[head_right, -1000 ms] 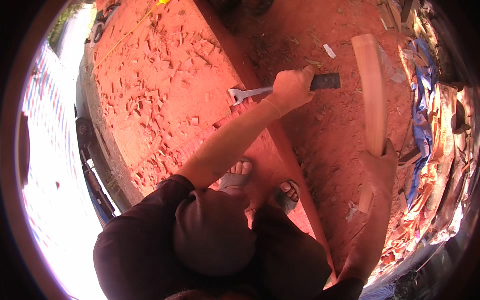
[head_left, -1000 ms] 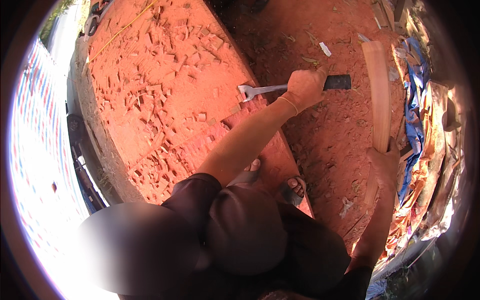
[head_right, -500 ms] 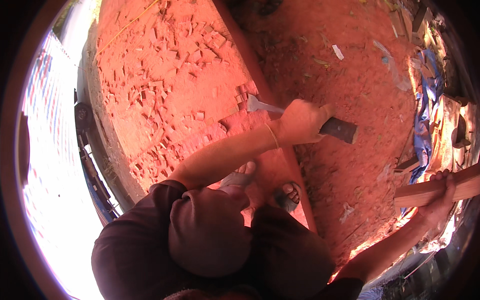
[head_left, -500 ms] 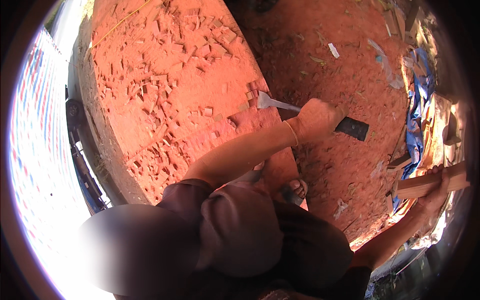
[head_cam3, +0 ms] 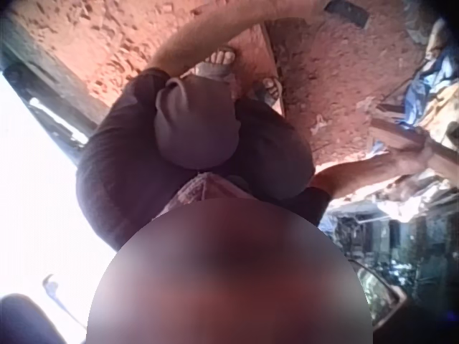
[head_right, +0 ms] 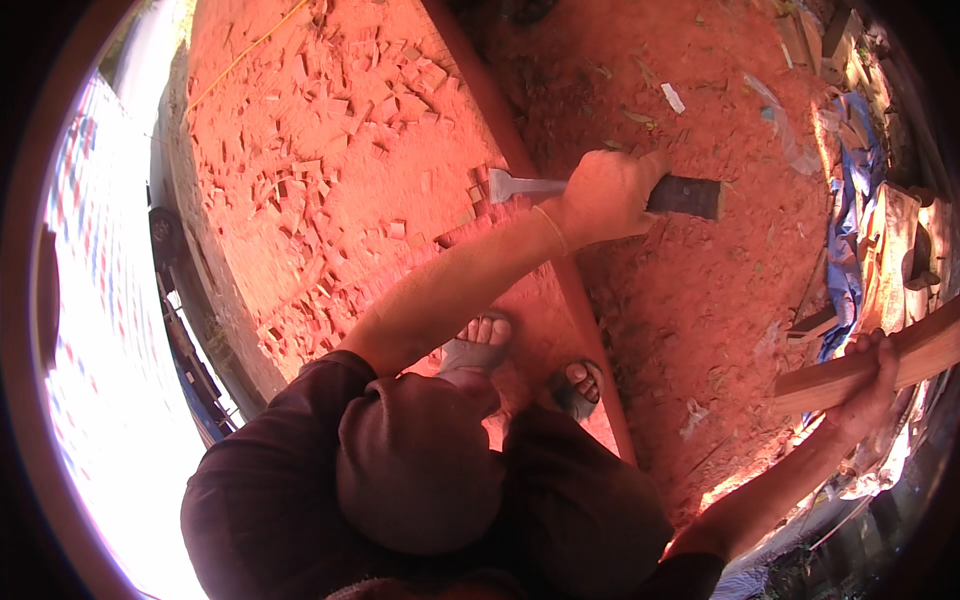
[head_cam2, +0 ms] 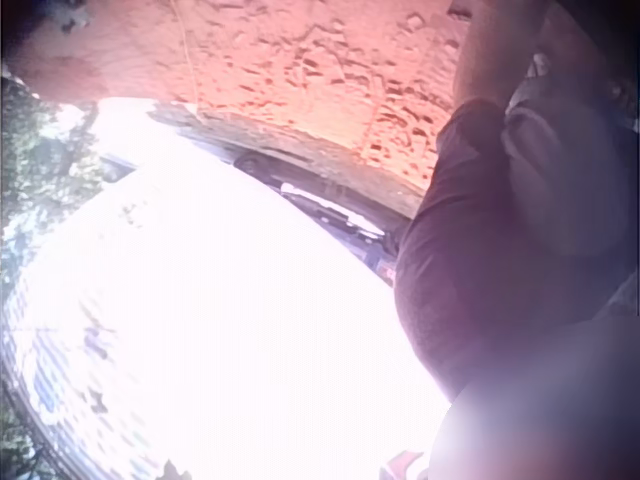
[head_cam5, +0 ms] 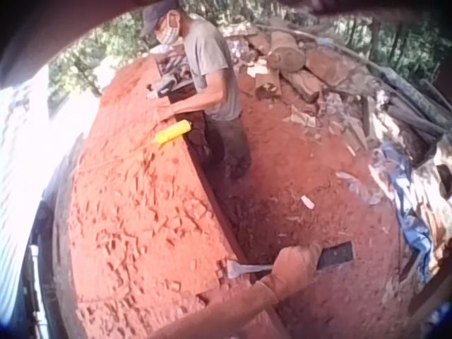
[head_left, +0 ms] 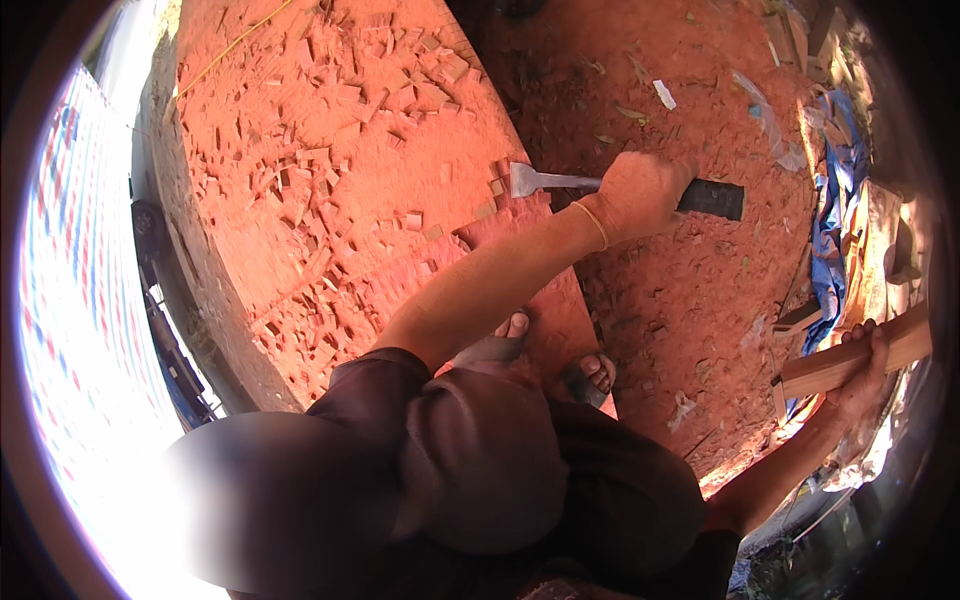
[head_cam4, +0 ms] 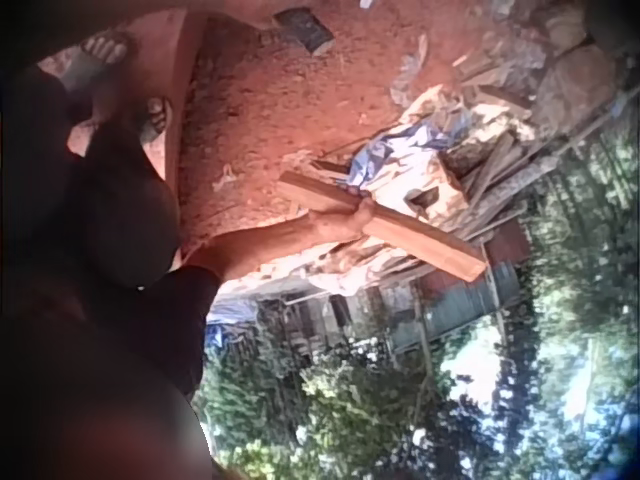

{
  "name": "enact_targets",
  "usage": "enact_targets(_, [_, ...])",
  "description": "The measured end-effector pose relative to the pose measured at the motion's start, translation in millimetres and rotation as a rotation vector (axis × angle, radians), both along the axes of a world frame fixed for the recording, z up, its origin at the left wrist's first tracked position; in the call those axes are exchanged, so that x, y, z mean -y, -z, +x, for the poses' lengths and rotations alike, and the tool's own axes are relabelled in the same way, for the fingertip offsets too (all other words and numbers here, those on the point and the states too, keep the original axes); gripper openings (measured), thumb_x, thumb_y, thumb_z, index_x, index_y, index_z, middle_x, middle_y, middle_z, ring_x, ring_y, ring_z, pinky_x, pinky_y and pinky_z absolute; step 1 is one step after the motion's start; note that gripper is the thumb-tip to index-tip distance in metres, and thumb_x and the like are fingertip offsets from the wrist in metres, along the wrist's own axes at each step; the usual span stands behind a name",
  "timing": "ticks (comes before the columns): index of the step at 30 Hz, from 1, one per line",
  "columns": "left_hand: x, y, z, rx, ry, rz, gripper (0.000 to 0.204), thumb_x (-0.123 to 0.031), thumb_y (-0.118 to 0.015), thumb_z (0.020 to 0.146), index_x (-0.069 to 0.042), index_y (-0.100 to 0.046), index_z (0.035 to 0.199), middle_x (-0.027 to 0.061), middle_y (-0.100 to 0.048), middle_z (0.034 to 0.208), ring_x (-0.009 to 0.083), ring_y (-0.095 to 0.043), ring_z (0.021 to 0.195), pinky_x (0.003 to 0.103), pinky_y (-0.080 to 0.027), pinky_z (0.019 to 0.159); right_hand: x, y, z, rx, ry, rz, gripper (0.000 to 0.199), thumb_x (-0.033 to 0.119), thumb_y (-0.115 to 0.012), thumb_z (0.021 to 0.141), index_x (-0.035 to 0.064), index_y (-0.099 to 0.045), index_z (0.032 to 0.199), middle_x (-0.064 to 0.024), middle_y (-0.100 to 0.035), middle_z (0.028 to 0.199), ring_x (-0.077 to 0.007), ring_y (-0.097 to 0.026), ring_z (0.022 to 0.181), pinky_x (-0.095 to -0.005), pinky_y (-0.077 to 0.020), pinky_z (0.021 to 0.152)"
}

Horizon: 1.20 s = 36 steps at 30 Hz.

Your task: The person uses a chisel and wooden mallet to break apart a red brick wall. They repeatedly strike the chisel to loosen and remove bricks, creating a pile of debris on the ground.

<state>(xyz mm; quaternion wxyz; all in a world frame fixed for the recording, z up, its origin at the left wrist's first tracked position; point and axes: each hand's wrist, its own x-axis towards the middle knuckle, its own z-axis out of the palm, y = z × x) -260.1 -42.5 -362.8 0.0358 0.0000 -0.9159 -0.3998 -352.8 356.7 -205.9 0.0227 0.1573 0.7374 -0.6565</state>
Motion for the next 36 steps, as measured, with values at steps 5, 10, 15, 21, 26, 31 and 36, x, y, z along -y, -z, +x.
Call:
enact_targets(5, [11,6,-15,-0.024,-0.092,0.037,0.03,-0.017,-0.077,0.065,-0.007,-0.062,0.089,0.0162,-0.067,0.071,0.0377,-0.069,0.071,0.047,-0.053,0.063,17,-20,-24,-0.062,0.089,-0.109,0.028,0.024,-0.069,0.093,0.0001,-0.06,0.107,-0.006,-0.062,0.092,-0.0158,-0.058,0.088,-0.0305,-0.0487,0.084])
enact_targets(10, [13,5,-23,0.013,-0.164,0.031,0.03,-0.017,-0.076,0.066,-0.006,-0.062,0.089,0.0172,-0.068,0.074,0.0382,-0.07,0.075,0.048,-0.054,0.066,126,-12,-24,-0.07,0.025,-0.27,0.023,0.018,-0.067,0.091,-0.001,-0.059,0.101,-0.0064,-0.061,0.087,-0.0187,-0.058,0.085,-0.0353,-0.0492,0.081])
enact_targets(15, [9,10,-17,0.079,-0.154,-0.015,0.029,-0.016,-0.074,0.068,-0.006,-0.062,0.092,0.0173,-0.069,0.074,0.0384,-0.07,0.076,0.049,-0.054,0.067,141,59,38,0.023,-0.747,0.858,0.017,0.008,-0.068,0.079,0.0051,-0.062,0.094,-0.004,-0.061,0.075,-0.0135,-0.057,0.065,-0.0299,-0.0475,0.059])
enact_targets(21, [18,13,-21,0.076,-0.152,-0.006,0.029,-0.016,-0.072,0.069,-0.005,-0.062,0.094,0.0174,-0.069,0.075,0.0396,-0.069,0.076,0.049,-0.054,0.068,81,-4,-29,0.211,-0.282,0.216,0.031,0.022,-0.076,0.084,-0.0003,-0.063,0.103,-0.0052,-0.061,0.08,-0.0133,-0.057,0.069,-0.0265,-0.0469,0.065])
enact_targets(26, [22,8,-22,0.111,-0.146,0.012,0.029,-0.014,-0.072,0.069,-0.005,-0.063,0.095,0.018,-0.069,0.076,0.0395,-0.069,0.079,0.049,-0.054,0.07,170,-28,-40,-0.039,-0.083,-0.171,0.029,0.017,-0.071,0.087,0.001,-0.056,0.106,-0.0062,-0.062,0.088,-0.0157,-0.059,0.082,-0.0313,-0.0514,0.077])
enact_targets(31, [22,7,-20,0.218,-0.125,-0.013,0.03,-0.014,-0.071,0.069,-0.006,-0.064,0.097,0.019,-0.07,0.079,0.0396,-0.07,0.081,0.049,-0.055,0.072,154,65,42,0.146,-0.726,0.77,0.032,0.013,-0.072,0.077,0.0028,-0.06,0.105,-0.0052,-0.062,0.079,-0.0141,-0.059,0.067,-0.0309,-0.0501,0.061])
enact_targets(36, [24,12,-18,0.172,-0.124,-0.008,0.03,-0.012,-0.07,0.07,-0.005,-0.064,0.098,0.0199,-0.07,0.079,0.0406,-0.07,0.081,0.05,-0.055,0.073,82,23,-11,0.178,-0.431,0.32,0.036,0.022,-0.078,0.078,0.0035,-0.063,0.104,-0.0019,-0.059,0.072,-0.0108,-0.054,0.057,-0.0253,-0.0448,0.055])
